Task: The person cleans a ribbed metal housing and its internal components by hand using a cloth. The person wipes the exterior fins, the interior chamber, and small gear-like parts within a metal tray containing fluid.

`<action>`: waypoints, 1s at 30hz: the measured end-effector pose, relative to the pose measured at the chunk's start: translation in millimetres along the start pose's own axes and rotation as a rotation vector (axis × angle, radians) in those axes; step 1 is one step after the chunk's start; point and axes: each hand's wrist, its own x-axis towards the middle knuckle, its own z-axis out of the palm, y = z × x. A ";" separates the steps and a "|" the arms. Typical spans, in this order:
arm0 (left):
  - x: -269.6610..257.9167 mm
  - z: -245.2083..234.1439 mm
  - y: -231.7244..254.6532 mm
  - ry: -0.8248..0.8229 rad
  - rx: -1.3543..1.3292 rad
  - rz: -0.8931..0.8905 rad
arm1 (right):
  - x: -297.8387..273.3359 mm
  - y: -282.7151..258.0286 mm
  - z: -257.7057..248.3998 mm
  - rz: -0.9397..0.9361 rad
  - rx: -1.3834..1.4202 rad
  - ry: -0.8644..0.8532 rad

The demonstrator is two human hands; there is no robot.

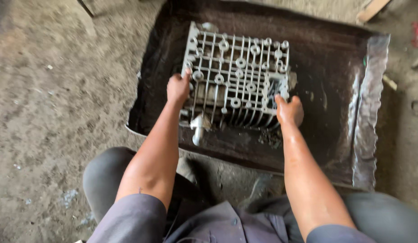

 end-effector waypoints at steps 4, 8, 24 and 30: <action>2.5 14.4 -17.2 0.068 0.166 0.184 | 1.0 13.8 7.9 -0.104 0.062 0.067; 8.5 24.5 -34.5 0.034 0.120 0.193 | -3.4 8.6 7.3 0.009 -0.013 0.014; -39.6 11.2 17.0 -0.029 0.051 -0.075 | 26.9 11.8 -3.3 -0.033 -0.088 0.007; -76.4 -27.1 59.9 -0.101 0.098 -0.171 | 27.8 18.1 -3.5 -0.046 -0.091 -0.008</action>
